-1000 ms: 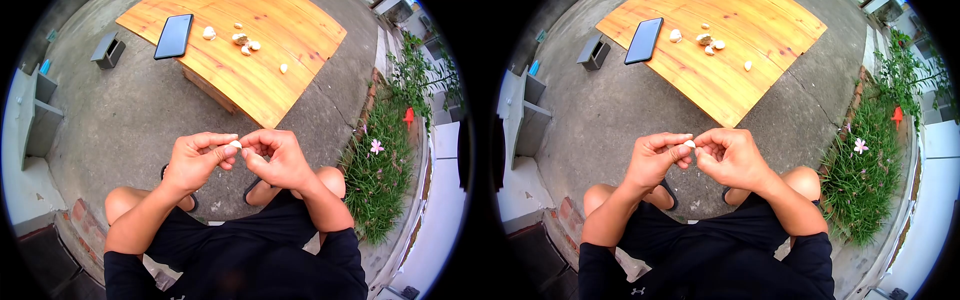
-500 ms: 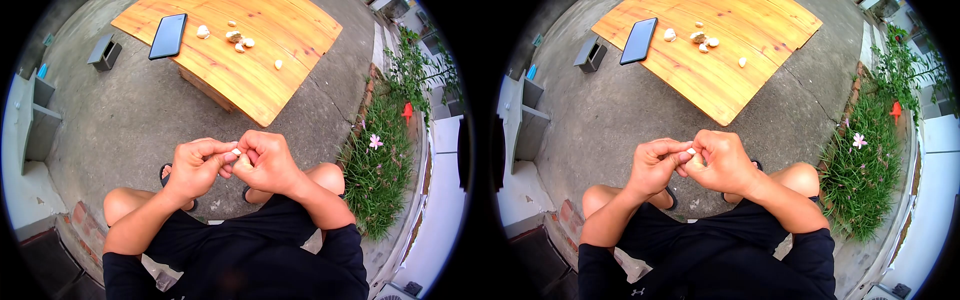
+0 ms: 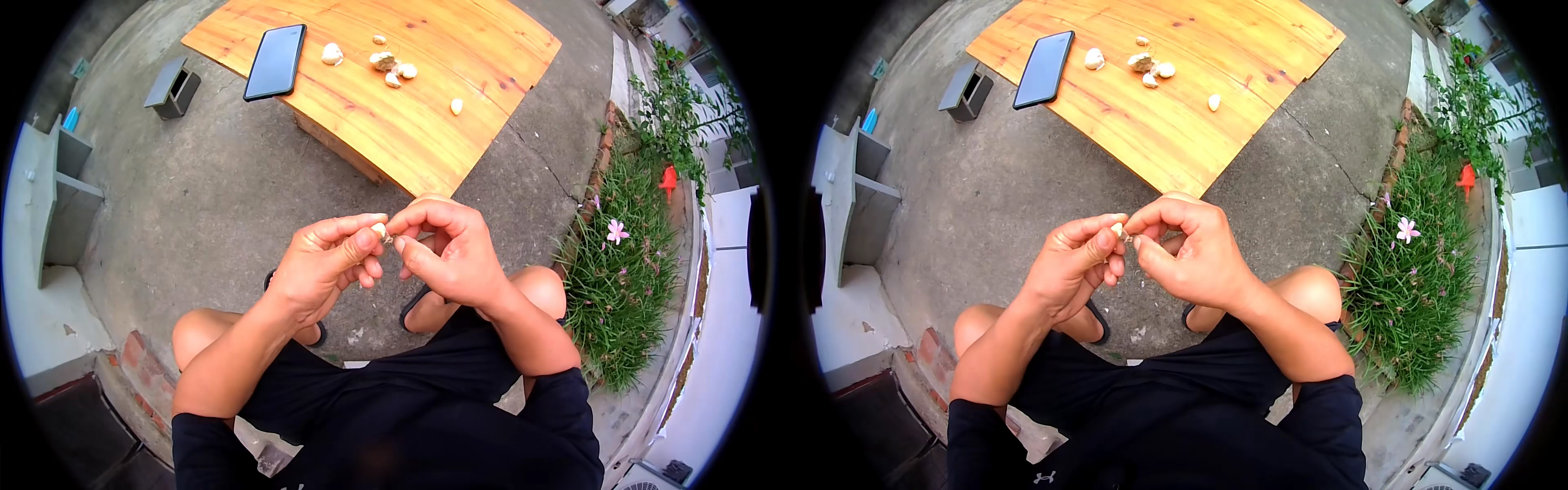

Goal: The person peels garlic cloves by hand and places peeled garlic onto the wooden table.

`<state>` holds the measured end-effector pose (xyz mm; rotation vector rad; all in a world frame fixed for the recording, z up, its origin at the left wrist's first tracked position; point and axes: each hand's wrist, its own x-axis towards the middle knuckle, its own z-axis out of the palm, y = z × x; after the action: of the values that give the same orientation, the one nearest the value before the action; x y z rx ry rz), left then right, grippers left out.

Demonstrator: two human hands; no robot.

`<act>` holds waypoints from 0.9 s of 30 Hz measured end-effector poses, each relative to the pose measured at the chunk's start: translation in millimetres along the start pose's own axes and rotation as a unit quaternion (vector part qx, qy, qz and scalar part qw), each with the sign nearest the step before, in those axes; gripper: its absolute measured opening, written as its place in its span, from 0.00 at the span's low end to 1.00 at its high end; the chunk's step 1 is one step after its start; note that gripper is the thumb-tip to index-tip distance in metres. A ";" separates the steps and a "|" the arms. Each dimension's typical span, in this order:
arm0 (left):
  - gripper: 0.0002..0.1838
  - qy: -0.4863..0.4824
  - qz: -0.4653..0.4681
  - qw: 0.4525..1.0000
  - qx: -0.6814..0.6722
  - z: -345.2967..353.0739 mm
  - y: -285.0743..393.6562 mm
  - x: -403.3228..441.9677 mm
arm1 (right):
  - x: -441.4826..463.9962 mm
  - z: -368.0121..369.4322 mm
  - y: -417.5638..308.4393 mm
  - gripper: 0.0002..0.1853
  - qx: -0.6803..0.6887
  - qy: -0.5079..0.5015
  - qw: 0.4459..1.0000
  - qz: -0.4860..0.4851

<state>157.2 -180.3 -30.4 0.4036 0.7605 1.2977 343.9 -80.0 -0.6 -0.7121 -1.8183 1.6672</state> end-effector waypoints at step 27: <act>0.19 0.017 -0.047 0.998 -0.046 1.9 6.7 4.1 | 4.8 -4.8 -6.4 0.05 -0.159 0.020 0.975 -0.156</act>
<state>154.1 -174.4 -25.7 0.2686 0.7365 1.2485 344.0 -73.8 6.3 -0.5465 -2.0698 1.1680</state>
